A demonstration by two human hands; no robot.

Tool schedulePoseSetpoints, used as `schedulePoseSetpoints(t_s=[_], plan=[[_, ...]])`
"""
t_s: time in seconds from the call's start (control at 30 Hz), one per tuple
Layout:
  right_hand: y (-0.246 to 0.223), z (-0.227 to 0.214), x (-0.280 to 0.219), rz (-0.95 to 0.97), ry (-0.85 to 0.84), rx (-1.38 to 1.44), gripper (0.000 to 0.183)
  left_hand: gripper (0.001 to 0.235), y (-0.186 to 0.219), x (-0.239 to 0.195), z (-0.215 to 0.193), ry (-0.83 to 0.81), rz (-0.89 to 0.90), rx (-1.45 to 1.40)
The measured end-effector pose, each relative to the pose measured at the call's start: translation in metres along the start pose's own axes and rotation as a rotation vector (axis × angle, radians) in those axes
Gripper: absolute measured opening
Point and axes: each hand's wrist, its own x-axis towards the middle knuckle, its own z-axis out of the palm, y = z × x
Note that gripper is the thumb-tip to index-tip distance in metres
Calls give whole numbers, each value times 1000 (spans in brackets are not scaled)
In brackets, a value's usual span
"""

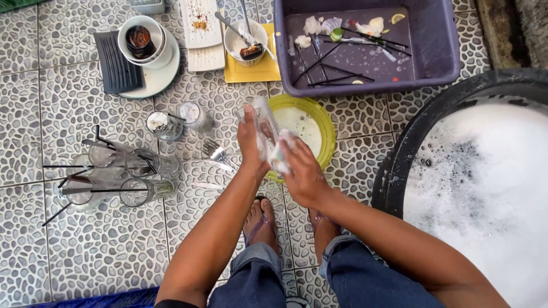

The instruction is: The person scrubs a glass with a soapy sponge, rinses it in a large tub of soapy water, and places it in a blue basket. The person repeats this process with another glass, scrubbing and rinsing each one individually.

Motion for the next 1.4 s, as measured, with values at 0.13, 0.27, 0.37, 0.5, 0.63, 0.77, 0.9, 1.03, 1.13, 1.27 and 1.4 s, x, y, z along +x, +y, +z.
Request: schedulePoseSetpoints(t_s=[0.13,0.27,0.37,0.5,0.63,0.77,0.9,1.03,1.13,1.27,1.4], plan=[[26,8,19,-94,48,-81,54,61,-30,-14,-2,-104,25,60],[27,-3,36,59,142,49,54,71,-6,-36,10,-143,27,186],[15,-5,5,57,51,34,52,77,3,-17,5,-26,65,113],[-4,-8,5,-262,41,-107,38,81,11,-22,10,162,117,137],[7,-8,10,-77,96,94,32,86,25,-26,10,56,195,243],[1,-13,8,588,134,480,30,59,-5,-2,-5,-209,29,-106],[6,-22,35,1099,261,895,24,49,-22,10,-12,-431,64,-287],[-25,-28,24,1088,117,619,41,50,-21,3,-8,-481,72,-304],[-46,-40,20,645,41,358,40,38,-35,11,-11,-368,59,-319],[-14,-26,33,146,190,217,41,53,-34,-10,-3,-384,136,-153],[24,-32,64,106,344,127,46,65,-54,-34,4,-478,248,-5]])
